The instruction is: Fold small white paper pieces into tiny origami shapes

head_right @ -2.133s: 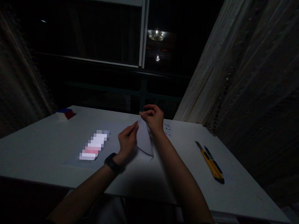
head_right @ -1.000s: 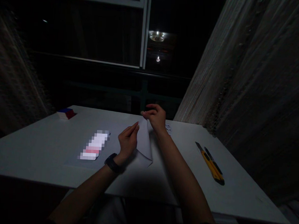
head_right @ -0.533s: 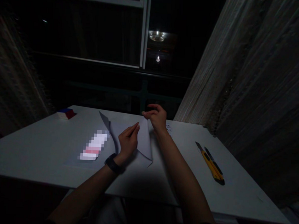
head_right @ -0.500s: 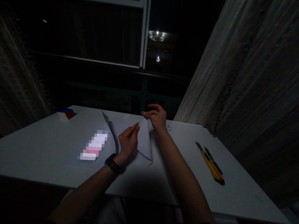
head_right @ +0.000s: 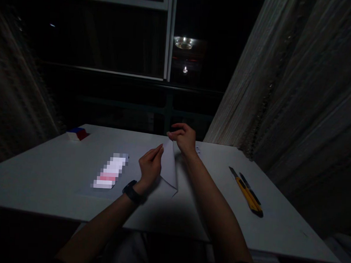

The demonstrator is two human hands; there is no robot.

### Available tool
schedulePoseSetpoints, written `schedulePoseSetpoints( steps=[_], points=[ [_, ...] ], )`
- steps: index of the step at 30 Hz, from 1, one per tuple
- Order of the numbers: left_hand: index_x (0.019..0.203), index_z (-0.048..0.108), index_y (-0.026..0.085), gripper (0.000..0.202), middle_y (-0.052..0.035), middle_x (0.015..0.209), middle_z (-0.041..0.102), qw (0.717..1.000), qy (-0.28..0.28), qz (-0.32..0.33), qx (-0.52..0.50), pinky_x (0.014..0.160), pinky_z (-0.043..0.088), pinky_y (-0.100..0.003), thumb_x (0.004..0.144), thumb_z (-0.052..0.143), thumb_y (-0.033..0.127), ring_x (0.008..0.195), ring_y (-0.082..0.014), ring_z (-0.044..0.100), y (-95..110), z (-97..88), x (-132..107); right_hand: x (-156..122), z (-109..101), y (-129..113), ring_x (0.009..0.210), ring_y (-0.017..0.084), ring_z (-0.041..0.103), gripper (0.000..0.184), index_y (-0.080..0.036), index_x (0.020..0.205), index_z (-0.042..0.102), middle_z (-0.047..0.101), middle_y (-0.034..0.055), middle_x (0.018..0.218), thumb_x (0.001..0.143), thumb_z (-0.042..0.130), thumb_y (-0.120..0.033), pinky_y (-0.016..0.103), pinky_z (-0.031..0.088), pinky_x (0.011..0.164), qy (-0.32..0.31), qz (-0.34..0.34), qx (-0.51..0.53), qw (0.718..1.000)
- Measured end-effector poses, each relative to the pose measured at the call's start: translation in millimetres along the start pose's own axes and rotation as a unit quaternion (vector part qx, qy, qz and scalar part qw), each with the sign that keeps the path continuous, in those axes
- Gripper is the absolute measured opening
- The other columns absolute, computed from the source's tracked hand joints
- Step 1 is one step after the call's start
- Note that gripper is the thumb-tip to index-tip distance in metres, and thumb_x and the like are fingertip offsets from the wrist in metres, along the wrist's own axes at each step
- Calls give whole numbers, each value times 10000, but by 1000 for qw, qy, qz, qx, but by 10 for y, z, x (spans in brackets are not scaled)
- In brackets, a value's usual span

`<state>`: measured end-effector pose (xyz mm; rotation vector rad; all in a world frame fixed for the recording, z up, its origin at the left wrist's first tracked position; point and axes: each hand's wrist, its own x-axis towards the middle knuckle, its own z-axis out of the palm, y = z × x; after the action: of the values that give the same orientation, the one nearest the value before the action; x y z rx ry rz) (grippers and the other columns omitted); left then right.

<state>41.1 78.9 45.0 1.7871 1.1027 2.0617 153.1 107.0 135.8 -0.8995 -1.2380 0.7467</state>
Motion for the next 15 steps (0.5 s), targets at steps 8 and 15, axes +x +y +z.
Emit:
schedulePoseSetpoints(
  steps=[8, 15],
  points=[
    [978, 675, 192, 217, -47, 865, 692, 1000, -8, 7, 6, 714, 498, -264, 814, 541, 241, 767, -143, 636, 25, -8, 12, 25, 8, 48, 511, 131, 578, 428, -183, 819, 583, 596, -54, 519, 439, 764, -257, 278, 464, 566, 15, 4, 4, 1000],
    [975, 676, 193, 216, -52, 884, 692, 1000, -14, 7, 3, 729, 495, -272, 814, 542, 245, 786, -146, 634, 13, -24, 16, 40, 28, 24, 470, 116, 547, 319, -175, 739, 593, 569, -63, 464, 456, 731, -229, 269, 448, 552, 39, 25, 17, 999]
  ],
)
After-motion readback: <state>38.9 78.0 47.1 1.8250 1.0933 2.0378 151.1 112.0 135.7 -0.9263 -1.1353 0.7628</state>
